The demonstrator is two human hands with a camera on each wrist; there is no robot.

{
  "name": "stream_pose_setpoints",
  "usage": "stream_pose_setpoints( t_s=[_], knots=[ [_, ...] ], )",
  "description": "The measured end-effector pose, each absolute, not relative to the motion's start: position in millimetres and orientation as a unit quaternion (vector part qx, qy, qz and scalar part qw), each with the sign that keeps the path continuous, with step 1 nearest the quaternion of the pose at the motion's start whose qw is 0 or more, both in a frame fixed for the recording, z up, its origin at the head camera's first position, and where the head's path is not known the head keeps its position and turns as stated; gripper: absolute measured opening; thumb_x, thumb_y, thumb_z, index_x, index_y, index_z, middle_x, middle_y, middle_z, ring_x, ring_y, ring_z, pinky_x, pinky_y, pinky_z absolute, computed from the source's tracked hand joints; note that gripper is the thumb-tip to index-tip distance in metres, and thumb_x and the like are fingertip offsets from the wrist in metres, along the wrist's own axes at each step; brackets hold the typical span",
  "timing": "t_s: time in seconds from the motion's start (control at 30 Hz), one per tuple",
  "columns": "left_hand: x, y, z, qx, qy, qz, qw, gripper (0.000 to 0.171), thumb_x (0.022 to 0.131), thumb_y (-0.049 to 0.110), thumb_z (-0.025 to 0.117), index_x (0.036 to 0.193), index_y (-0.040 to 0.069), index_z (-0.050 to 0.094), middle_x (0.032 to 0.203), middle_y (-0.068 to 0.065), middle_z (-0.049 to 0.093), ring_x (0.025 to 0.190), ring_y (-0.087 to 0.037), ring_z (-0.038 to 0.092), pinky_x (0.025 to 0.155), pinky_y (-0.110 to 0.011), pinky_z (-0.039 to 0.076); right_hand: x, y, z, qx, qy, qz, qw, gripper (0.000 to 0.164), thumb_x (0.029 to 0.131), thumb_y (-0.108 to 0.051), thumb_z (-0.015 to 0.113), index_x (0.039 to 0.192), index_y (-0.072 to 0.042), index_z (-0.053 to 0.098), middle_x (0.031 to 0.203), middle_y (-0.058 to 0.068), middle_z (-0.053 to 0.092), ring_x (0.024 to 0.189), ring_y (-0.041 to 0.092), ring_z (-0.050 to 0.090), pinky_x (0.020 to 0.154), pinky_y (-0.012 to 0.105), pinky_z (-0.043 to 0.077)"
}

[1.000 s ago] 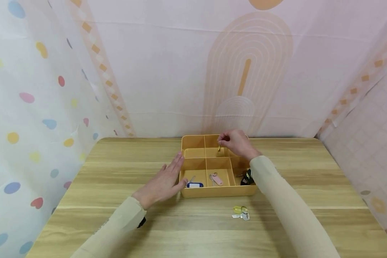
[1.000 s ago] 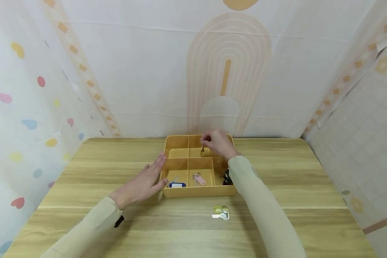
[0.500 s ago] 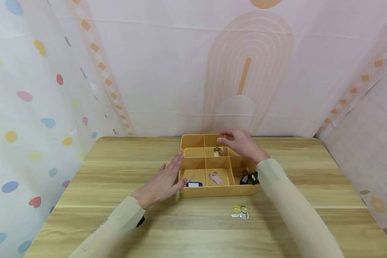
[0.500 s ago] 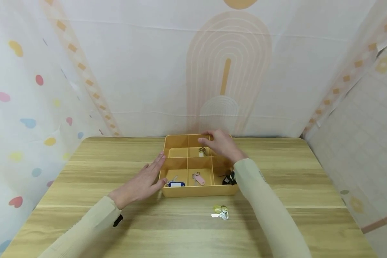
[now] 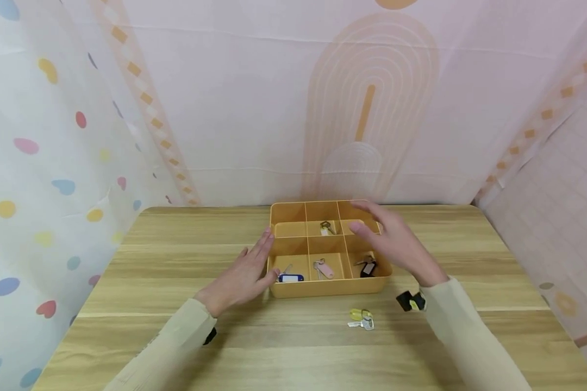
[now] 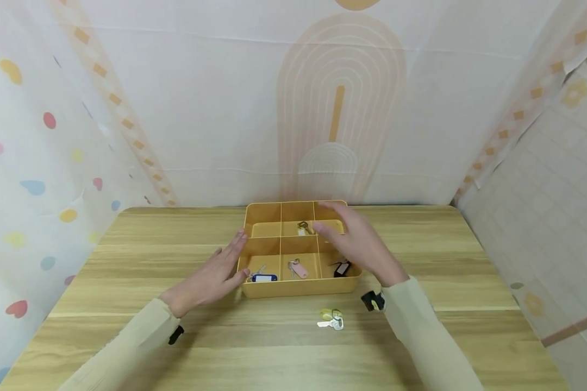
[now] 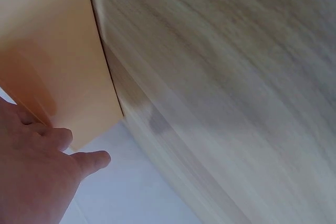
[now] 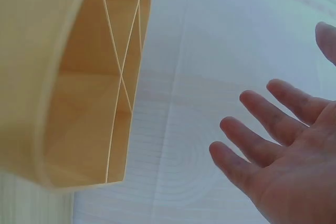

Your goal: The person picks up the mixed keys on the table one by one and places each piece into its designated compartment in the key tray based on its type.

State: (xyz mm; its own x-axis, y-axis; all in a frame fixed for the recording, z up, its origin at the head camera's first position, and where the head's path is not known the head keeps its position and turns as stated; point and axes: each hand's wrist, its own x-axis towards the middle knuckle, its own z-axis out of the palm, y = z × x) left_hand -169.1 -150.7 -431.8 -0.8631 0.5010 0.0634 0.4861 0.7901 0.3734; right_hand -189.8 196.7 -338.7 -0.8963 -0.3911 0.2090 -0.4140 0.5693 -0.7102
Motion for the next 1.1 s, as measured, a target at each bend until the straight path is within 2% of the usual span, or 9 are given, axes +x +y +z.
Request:
stream_pose_setpoints(
  t_s=[0.17,0.33,0.5,0.6,0.73,1.1],
  knots=[
    [-170,-152,-431,0.262,0.946,0.191,0.017,0.08,0.109,0.04,0.046,0.163,-0.004,0.007,0.172,-0.017,-0.001,0.158,-0.031,0.008,0.122,-0.066,0.02,-165,205,-343,0.241,-0.873,0.423,0.036,0.055,0.105,-0.041,0.06,0.153,-0.016,0.052,0.154,0.007,0.052,0.141,0.034,0.048,0.117,0.058,0.037],
    [-170,-153,-431,0.262,0.946,0.189,0.019,0.08,0.109,0.039,0.046,0.163,-0.005,0.007,0.172,-0.017,-0.001,0.158,-0.032,0.008,0.122,-0.066,0.019,-147,210,-347,0.243,-0.863,0.439,0.049,0.048,0.103,-0.03,0.065,0.148,-0.014,0.057,0.148,0.002,0.058,0.133,0.03,0.055,0.113,0.053,0.043],
    [-171,-154,-431,0.262,0.947,0.186,0.019,0.08,0.109,0.04,0.046,0.163,-0.005,0.006,0.172,-0.017,-0.001,0.158,-0.032,0.007,0.122,-0.065,0.019,-135,216,-352,0.253,-0.849,0.46,0.065,0.039,0.102,-0.018,0.067,0.141,-0.012,0.063,0.14,0.0,0.065,0.128,0.02,0.059,0.11,0.029,0.046],
    [-170,-154,-431,0.26,0.948,0.184,0.022,0.081,0.109,0.04,0.046,0.163,-0.004,0.006,0.172,-0.017,-0.002,0.158,-0.031,0.006,0.122,-0.064,0.019,-128,220,-356,0.263,-0.84,0.469,0.07,0.037,0.102,-0.012,0.065,0.139,-0.013,0.065,0.135,-0.001,0.068,0.122,0.015,0.062,0.106,0.021,0.047],
    [-169,-154,-430,0.259,0.948,0.185,0.029,0.08,0.11,0.041,0.044,0.164,-0.003,0.004,0.172,-0.016,-0.004,0.158,-0.03,0.006,0.123,-0.064,0.018,-121,227,-362,0.273,-0.833,0.475,0.069,0.034,0.103,-0.007,0.063,0.136,-0.012,0.066,0.13,-0.004,0.07,0.116,0.012,0.066,0.101,0.024,0.052],
    [-169,-154,-431,0.26,0.947,0.185,0.023,0.079,0.11,0.04,0.044,0.163,-0.005,0.008,0.173,-0.016,-0.002,0.158,-0.03,0.007,0.122,-0.065,0.019,-110,242,-381,0.27,-0.83,0.487,0.037,0.029,0.102,-0.002,0.061,0.13,-0.007,0.069,0.128,0.005,0.071,0.114,0.013,0.068,0.096,0.022,0.054]
  ],
)
